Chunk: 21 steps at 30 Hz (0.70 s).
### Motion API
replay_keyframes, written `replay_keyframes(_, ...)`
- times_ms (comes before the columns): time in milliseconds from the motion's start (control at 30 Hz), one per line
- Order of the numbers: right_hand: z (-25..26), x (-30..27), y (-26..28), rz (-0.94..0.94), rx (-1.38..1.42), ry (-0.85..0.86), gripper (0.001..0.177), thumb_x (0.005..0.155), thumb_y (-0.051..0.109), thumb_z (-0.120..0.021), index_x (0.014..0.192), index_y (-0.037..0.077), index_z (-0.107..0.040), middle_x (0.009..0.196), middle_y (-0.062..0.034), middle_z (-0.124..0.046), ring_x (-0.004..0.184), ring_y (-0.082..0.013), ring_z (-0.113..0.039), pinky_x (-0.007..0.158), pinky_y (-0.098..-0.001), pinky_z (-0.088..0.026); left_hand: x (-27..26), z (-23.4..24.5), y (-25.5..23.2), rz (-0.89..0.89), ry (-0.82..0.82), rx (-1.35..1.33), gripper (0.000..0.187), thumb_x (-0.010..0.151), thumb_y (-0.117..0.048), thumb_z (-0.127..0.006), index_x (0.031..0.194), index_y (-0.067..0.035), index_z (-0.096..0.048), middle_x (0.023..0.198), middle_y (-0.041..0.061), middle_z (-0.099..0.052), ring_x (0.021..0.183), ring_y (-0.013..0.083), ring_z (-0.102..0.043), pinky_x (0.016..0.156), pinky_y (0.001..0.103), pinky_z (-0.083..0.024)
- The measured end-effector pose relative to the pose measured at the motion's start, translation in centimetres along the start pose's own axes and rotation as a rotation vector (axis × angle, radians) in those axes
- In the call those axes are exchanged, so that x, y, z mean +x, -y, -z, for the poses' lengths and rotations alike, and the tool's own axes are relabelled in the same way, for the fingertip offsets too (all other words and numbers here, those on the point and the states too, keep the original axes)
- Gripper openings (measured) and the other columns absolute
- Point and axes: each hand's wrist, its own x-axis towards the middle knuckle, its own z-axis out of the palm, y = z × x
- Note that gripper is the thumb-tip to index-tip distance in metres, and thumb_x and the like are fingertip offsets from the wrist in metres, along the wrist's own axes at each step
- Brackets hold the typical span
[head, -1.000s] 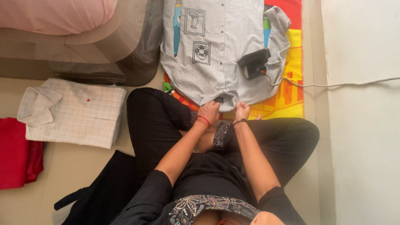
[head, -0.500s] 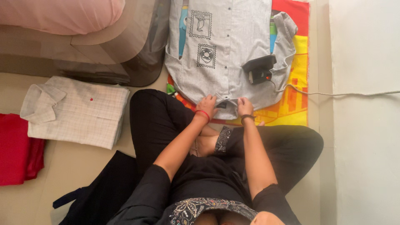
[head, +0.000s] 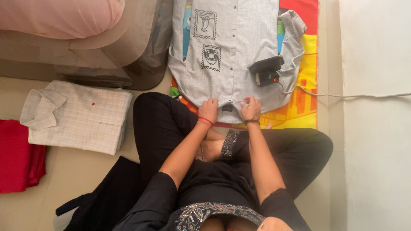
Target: The person irons a shirt by hand on a mat on the floor, smoothing the fabric and moving the iron over the front panels, collar, and sleeves.
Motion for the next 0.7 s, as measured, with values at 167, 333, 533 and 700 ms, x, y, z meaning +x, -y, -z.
replay_keyframes(167,3.5,-2.0,3.3,-0.093,-0.159,0.469,0.051,0.073,0.021,-0.085,0.116,0.016,-0.059,0.114,-0.0165,-0.059,0.112,-0.0369,-0.055,0.092,-0.0493,-0.048,-0.6,1.4,-0.6,0.080,-0.061,0.003,0.026,0.086,-0.007,-0.058,0.111,-0.014,-0.063,0.102,0.012,-0.060,0.094,0.0354,-0.064,0.068,0.044,-0.057)
replay_keyframes(333,2.8,-1.9,3.1,-0.064,-0.218,0.409,0.046,0.081,0.001,-0.070,0.121,0.022,-0.061,0.119,-0.0132,-0.060,0.117,-0.0368,-0.056,0.094,-0.0485,-0.051,-0.9,3.9,-1.5,-0.070,-0.135,0.014,0.023,0.087,-0.007,-0.061,0.107,-0.017,-0.064,0.101,0.008,-0.060,0.096,0.0327,-0.062,0.073,0.042,-0.057)
replay_keyframes(533,2.2,-2.3,3.1,-0.034,-0.259,0.507,0.048,0.079,0.001,-0.069,0.120,0.025,-0.061,0.118,-0.0127,-0.059,0.119,-0.0358,-0.056,0.093,-0.0492,-0.052,-0.5,3.2,-0.8,-0.011,0.301,0.026,0.040,0.071,-0.011,-0.070,0.110,-0.019,-0.066,0.110,0.011,-0.060,0.104,0.0368,-0.061,0.079,0.047,-0.057)
replay_keyframes(700,3.5,-2.2,3.5,-0.064,-0.249,0.523,0.048,0.079,0.004,-0.069,0.121,0.027,-0.064,0.121,-0.0146,-0.058,0.118,-0.0369,-0.054,0.092,-0.0504,-0.050,0.4,4.2,2.3,0.083,0.409,-0.146,0.037,0.083,-0.015,-0.069,0.120,-0.024,-0.069,0.123,0.011,-0.065,0.117,0.0358,-0.061,0.095,0.049,-0.054)
